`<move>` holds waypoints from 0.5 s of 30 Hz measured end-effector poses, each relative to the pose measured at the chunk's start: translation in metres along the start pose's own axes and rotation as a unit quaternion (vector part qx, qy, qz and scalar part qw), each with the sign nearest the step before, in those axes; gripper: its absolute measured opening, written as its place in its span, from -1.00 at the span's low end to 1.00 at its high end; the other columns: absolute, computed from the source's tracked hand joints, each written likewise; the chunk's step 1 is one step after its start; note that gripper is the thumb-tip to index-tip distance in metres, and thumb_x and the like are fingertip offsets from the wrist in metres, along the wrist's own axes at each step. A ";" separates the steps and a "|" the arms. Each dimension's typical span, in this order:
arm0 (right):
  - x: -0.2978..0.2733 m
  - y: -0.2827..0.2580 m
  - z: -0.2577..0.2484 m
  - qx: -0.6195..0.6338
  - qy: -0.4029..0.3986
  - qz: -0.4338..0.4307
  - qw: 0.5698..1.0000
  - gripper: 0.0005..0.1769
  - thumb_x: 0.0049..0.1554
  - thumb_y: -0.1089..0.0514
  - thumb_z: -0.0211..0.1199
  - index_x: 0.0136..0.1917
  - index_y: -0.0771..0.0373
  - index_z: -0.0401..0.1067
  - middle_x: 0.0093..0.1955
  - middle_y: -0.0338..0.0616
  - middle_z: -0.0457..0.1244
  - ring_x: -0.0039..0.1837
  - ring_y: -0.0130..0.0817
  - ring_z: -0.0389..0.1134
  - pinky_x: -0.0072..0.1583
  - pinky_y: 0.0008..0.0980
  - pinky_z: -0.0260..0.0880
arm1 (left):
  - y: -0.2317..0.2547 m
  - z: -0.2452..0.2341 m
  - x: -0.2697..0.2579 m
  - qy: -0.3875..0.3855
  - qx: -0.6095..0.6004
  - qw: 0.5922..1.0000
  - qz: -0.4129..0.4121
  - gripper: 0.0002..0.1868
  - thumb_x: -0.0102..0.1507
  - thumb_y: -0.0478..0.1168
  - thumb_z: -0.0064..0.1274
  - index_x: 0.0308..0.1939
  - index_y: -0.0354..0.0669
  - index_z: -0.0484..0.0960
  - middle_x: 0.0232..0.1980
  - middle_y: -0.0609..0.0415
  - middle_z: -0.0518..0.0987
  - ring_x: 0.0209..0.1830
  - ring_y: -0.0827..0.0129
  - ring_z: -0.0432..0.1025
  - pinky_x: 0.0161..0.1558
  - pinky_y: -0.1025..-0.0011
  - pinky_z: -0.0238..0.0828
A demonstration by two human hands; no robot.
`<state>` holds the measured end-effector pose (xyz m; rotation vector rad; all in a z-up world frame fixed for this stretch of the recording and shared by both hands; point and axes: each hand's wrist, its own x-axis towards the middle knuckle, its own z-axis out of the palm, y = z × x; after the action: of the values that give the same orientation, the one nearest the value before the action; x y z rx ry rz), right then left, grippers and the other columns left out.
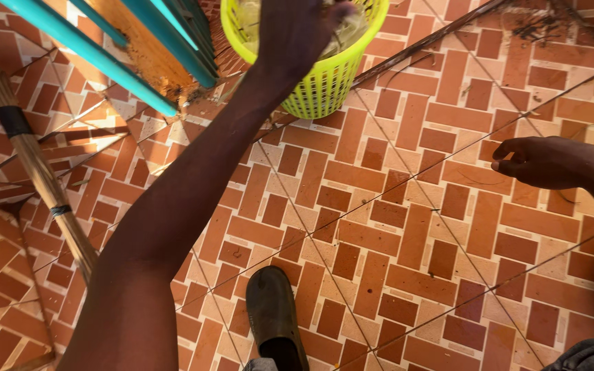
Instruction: The person sweeps debris into a pile on a tiled floor using a broom and then picks up the trash by hand to place it into a yellow basket.
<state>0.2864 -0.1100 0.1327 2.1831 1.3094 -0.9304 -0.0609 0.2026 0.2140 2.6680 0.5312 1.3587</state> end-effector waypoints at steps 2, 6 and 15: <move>0.007 -0.013 0.002 -0.024 -0.025 0.013 0.999 -0.34 0.29 -0.36 -0.05 0.49 -0.03 0.34 0.34 0.00 0.42 0.35 -0.07 0.48 0.36 -0.01 0.46 | 0.027 -0.007 0.000 -0.058 -0.129 0.990 0.005 -0.67 0.38 0.09 0.13 -0.24 -0.08 0.64 -0.33 0.08 0.64 -0.39 0.24 0.54 -0.30 0.18 0.43; 0.023 -0.031 0.003 -0.028 -0.013 -0.018 0.999 -0.33 0.27 -0.37 -0.01 0.47 -0.01 0.36 0.36 -0.03 0.40 0.36 -0.05 0.45 0.37 -0.01 0.46 | 0.097 0.010 -0.056 -0.325 -0.192 0.926 0.023 -0.61 0.42 0.15 0.01 -0.24 -0.07 0.59 -0.21 0.06 0.61 -0.25 0.19 0.55 -0.21 0.13 0.46; 0.042 -0.047 0.004 -0.049 -0.011 -0.065 0.997 -0.38 0.28 -0.33 -0.06 0.48 -0.08 0.37 0.31 -0.08 0.45 0.32 -0.08 0.51 0.36 -0.06 0.50 | -0.009 0.013 -0.267 -0.436 0.070 0.879 -0.180 -0.64 0.22 -0.16 0.15 0.06 -0.23 0.58 0.09 -0.11 0.57 0.10 0.02 0.52 0.05 0.08 0.52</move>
<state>0.2577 -0.0654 0.0984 2.0300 1.4689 -0.9154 -0.1977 0.1183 -0.0004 2.7071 0.9269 -0.0317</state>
